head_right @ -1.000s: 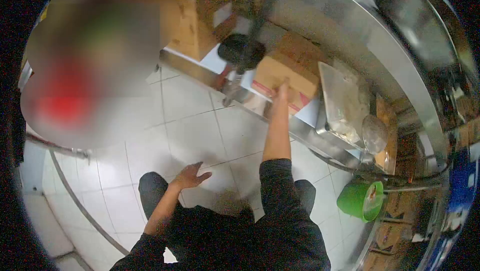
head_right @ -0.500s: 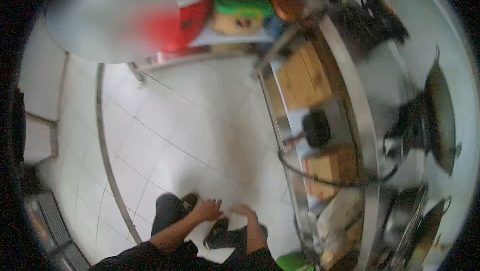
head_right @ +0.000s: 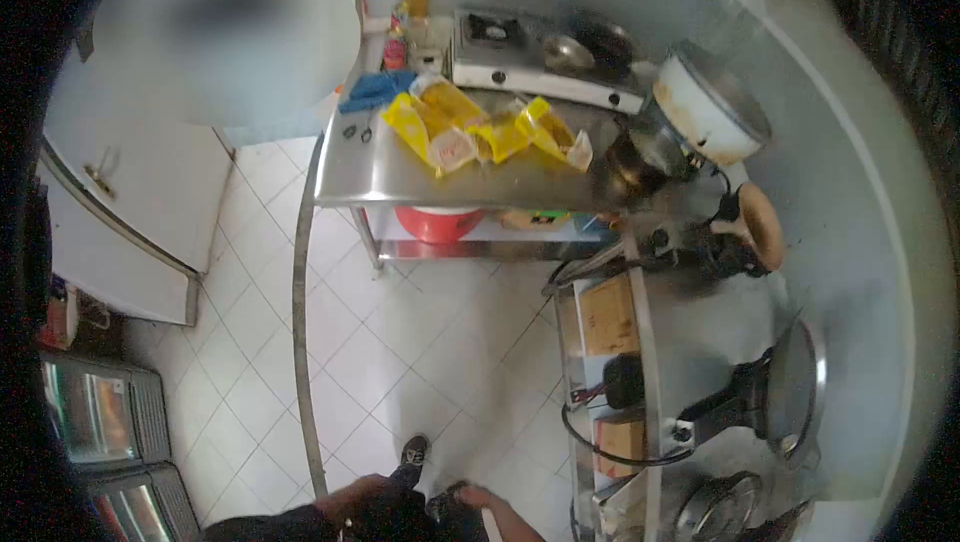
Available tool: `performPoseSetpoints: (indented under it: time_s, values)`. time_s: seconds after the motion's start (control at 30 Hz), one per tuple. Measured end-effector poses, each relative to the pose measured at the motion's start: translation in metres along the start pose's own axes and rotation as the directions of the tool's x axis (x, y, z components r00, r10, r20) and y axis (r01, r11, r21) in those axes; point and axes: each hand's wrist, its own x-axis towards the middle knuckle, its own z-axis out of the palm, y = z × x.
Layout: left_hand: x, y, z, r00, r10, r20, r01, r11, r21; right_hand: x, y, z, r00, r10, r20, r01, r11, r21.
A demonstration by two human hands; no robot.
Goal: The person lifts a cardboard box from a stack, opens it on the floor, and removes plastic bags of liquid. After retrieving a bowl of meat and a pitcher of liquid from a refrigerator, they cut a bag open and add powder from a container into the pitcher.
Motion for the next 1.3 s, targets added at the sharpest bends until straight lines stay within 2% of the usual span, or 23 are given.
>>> performPoseSetpoints:
  time_s: [0.03, 0.07, 0.13, 0.17, 0.2, 0.23, 0.27, 0.33, 0.37, 0.43, 0.47, 0.5, 0.57, 0.7, 0.8, 0.9, 0.93, 0.97, 1.03, 1.1, 1.13, 1.23, 1.3]
  values:
    - [0.000, -0.018, -0.012, 0.998, 0.062, -0.007, -0.062, 0.997, -0.046, -0.029, -0.033, -0.041, 0.988, 0.138, -0.068, -0.089, 0.873, 0.480]
    - [0.007, -0.040, -0.028, 0.991, 0.130, -0.037, -0.133, 0.988, -0.080, -0.032, -0.030, -0.071, 0.971, 0.006, -0.238, 0.119, 0.852, 0.509]
    - [0.030, -0.090, -0.063, 0.942, 0.286, -0.175, -0.301, 0.952, -0.064, -0.040, -0.041, -0.131, 0.725, 0.038, -0.687, 0.203, 0.942, 0.267]
    - [0.040, -0.110, -0.087, 0.908, 0.313, -0.278, -0.329, 0.944, -0.009, -0.072, -0.078, -0.177, 0.672, 0.094, -0.735, 0.013, 0.990, 0.139]
    - [0.046, -0.125, -0.117, 0.876, 0.275, -0.396, -0.277, 0.959, 0.054, -0.087, -0.096, -0.213, 0.601, 0.101, -0.793, 0.003, 0.992, 0.128]
    - [0.029, -0.115, -0.158, 0.851, 0.074, -0.520, -0.091, 0.996, -0.006, -0.076, -0.090, -0.247, 0.569, 0.206, -0.796, -0.032, 0.973, 0.229]
    - [0.004, -0.098, -0.204, 0.777, -0.131, -0.616, 0.077, 0.991, -0.113, -0.072, -0.091, -0.279, 0.478, 0.108, -0.872, 0.016, 0.991, 0.132]
    - [-0.023, -0.087, -0.286, 0.617, -0.219, -0.756, 0.095, 0.974, -0.204, -0.043, -0.089, -0.357, 0.623, 0.168, -0.764, 0.413, 0.759, 0.503]
    - [-0.027, -0.085, -0.321, 0.532, -0.178, -0.828, 0.070, 0.984, -0.166, -0.001, -0.076, -0.405, 0.496, 0.011, -0.868, 0.439, 0.860, 0.261]
    - [-0.059, -0.053, -0.393, 0.443, -0.200, -0.874, 0.034, 0.978, -0.206, -0.027, -0.154, -0.482, 0.558, 0.013, -0.830, 0.349, 0.903, 0.249]
    - [-0.079, -0.024, -0.422, 0.292, -0.184, -0.938, -0.099, 0.970, -0.221, -0.055, -0.220, -0.515, 0.498, -0.033, -0.867, 0.423, 0.881, 0.210]
    - [-0.120, 0.021, -0.458, 0.331, -0.199, -0.922, -0.134, 0.958, -0.255, -0.053, -0.258, -0.551, 0.434, -0.005, -0.901, 0.462, 0.860, 0.218]
    - [-0.147, 0.071, -0.516, 0.286, -0.173, -0.943, -0.094, 0.974, -0.207, -0.054, -0.330, -0.623, 0.252, -0.227, -0.941, 0.414, 0.904, -0.107]
    - [-0.195, 0.152, -0.614, 0.080, 0.101, -0.992, -0.013, 0.995, 0.100, -0.066, -0.470, -0.719, 0.183, -0.575, -0.798, 0.597, 0.710, -0.375]
    - [-0.203, 0.165, -0.684, 0.188, 0.051, -0.981, -0.225, 0.974, 0.008, -0.046, -0.526, -0.762, 0.459, -0.501, -0.734, 0.475, 0.836, -0.273]
    - [-0.184, 0.144, -0.750, 0.222, 0.122, -0.967, -0.233, 0.970, 0.068, -0.007, -0.537, -0.783, 0.715, -0.410, -0.566, 0.080, 0.852, -0.517]
    - [-0.178, 0.136, -0.770, 0.226, 0.199, -0.953, -0.208, 0.966, 0.153, -0.026, -0.550, -0.759, 0.598, -0.447, -0.665, -0.025, 0.819, -0.573]
    - [-0.168, 0.129, -0.784, 0.236, 0.278, -0.931, -0.191, 0.953, 0.236, -0.027, -0.549, -0.739, 0.590, -0.426, -0.686, -0.167, 0.767, -0.620]
    - [-0.118, 0.111, -0.799, 0.226, 0.559, -0.798, 0.080, 0.805, 0.587, -0.009, -0.539, -0.712, 0.484, -0.458, -0.746, -0.343, 0.685, -0.643]
    - [-0.125, 0.114, -0.819, 0.423, 0.679, -0.600, 0.128, 0.611, 0.781, 0.024, -0.509, -0.707, 0.357, -0.527, -0.771, -0.325, 0.704, -0.632]
    - [-0.151, 0.122, -0.829, 0.577, 0.670, -0.467, 0.021, 0.559, 0.829, 0.037, -0.503, -0.714, 0.318, -0.555, -0.769, -0.270, 0.724, -0.635]
    - [-0.053, 0.098, -0.844, 0.120, 0.761, -0.637, -0.163, 0.648, 0.744, -0.012, -0.576, -0.757, 0.680, -0.179, -0.711, -0.334, 0.788, -0.518]
    - [-0.084, 0.102, -0.868, 0.055, 0.662, -0.748, -0.281, 0.729, 0.624, -0.071, -0.661, -0.789, 0.801, -0.032, -0.598, -0.386, 0.736, -0.556]
